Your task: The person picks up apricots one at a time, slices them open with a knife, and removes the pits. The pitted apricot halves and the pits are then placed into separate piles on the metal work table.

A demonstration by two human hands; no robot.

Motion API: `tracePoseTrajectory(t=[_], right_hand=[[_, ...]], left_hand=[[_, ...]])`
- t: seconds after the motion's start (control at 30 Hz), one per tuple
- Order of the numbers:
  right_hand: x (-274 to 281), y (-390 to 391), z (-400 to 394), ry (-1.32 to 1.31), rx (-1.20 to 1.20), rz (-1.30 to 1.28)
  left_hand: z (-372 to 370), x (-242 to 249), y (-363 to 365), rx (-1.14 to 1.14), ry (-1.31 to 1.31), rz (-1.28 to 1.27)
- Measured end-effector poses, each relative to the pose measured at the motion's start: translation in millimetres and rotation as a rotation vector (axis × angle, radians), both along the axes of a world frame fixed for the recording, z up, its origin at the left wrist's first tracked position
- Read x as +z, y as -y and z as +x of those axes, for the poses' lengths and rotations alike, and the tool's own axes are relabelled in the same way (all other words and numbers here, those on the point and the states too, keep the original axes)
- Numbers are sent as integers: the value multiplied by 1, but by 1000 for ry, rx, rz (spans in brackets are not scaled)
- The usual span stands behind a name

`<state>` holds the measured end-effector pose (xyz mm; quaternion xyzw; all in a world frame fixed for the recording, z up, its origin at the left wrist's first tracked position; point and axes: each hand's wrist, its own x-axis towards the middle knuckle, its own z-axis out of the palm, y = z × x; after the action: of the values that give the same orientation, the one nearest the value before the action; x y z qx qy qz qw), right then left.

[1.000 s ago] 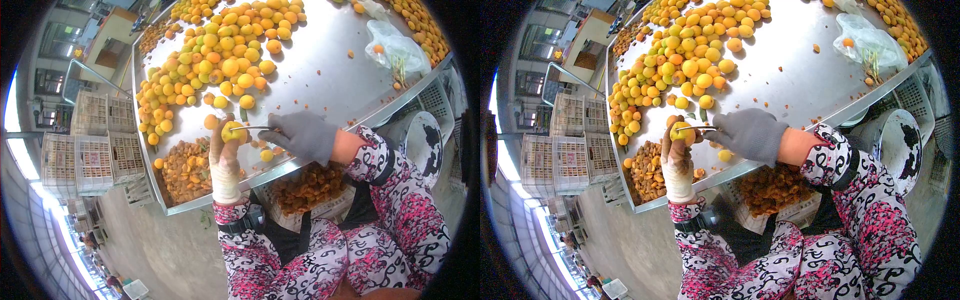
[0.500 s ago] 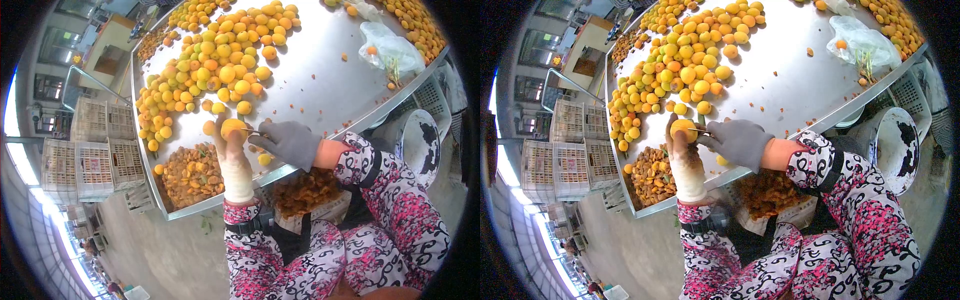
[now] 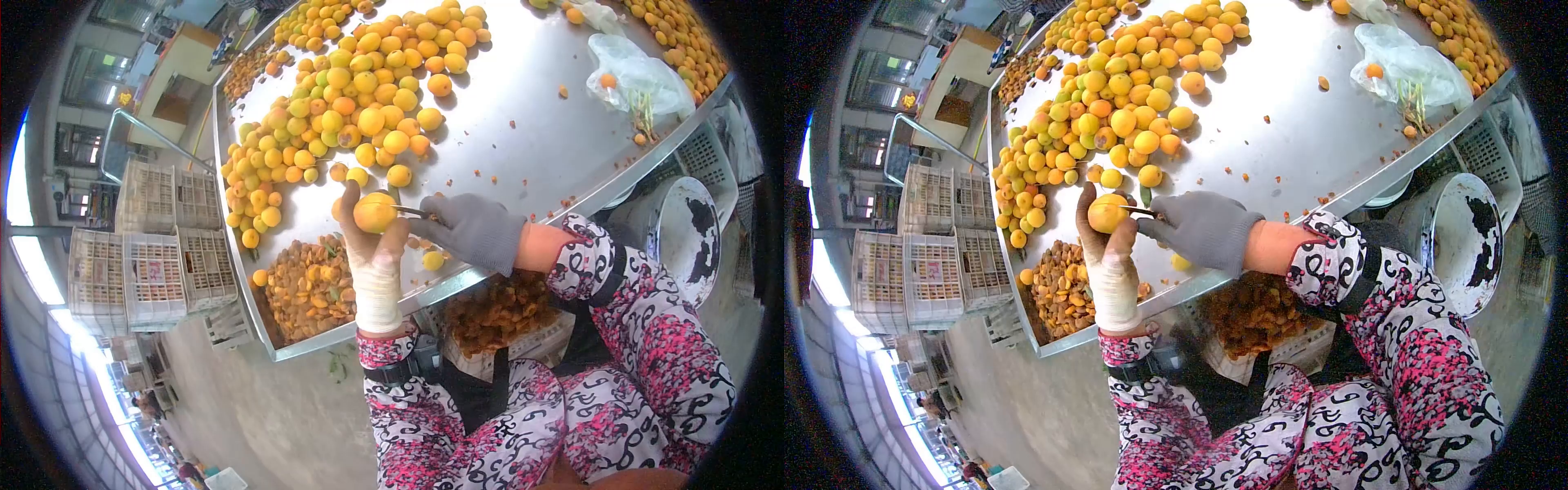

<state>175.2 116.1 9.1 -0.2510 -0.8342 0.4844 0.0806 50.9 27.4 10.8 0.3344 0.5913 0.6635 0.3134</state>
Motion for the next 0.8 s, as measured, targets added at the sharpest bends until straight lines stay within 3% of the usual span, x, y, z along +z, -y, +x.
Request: tracePoseTrajectory(t=[0.07, 0.13, 0.17, 0.27, 0.33, 0.37, 0.43, 0.5, 0.57, 0.6, 0.63, 0.7, 0.73, 0.8], right_hand=[[-2, 4, -3, -18, -32, -71], [-6, 11, -7, -38, -63, -133], [-11, 16, -10, -83, -110, -89], [-12, 17, -10, -135, -178, -19], [-7, 16, -6, -129, -198, -13], [-3, 11, -4, -60, -153, -15], [-2, 9, -3, 12, -108, -22], [-7, 11, -5, -60, -105, 6], [-12, 13, -9, -67, -98, 22], [-14, 14, -10, -73, -92, 41], [-15, 14, -12, -69, -90, 39], [-18, 16, -15, -248, -141, -282], [-23, 17, -18, -247, -140, -282], [-34, 19, -23, -308, -123, -448]], left_hand=[[0, -1, 2, -17, -31, -25], [3, -10, 0, -57, 156, 48], [12, -15, -3, 17, 429, 77], [11, -15, -8, -58, 654, 128], [1, -21, -5, -26, 296, -29], [0, -24, -4, -24, 298, -26], [4, -14, -8, 87, -147, 95], [3, -17, -4, 144, -164, 121], [-18, -43, 4, 203, -1085, -52], [-11, -36, -5, 92, -325, -35], [-5, -29, -7, 93, -321, -39], [1, -20, -6, 59, 510, 83], [-1, -25, -6, 60, 511, 83], [-5, -36, -6, 102, 64, 3]])
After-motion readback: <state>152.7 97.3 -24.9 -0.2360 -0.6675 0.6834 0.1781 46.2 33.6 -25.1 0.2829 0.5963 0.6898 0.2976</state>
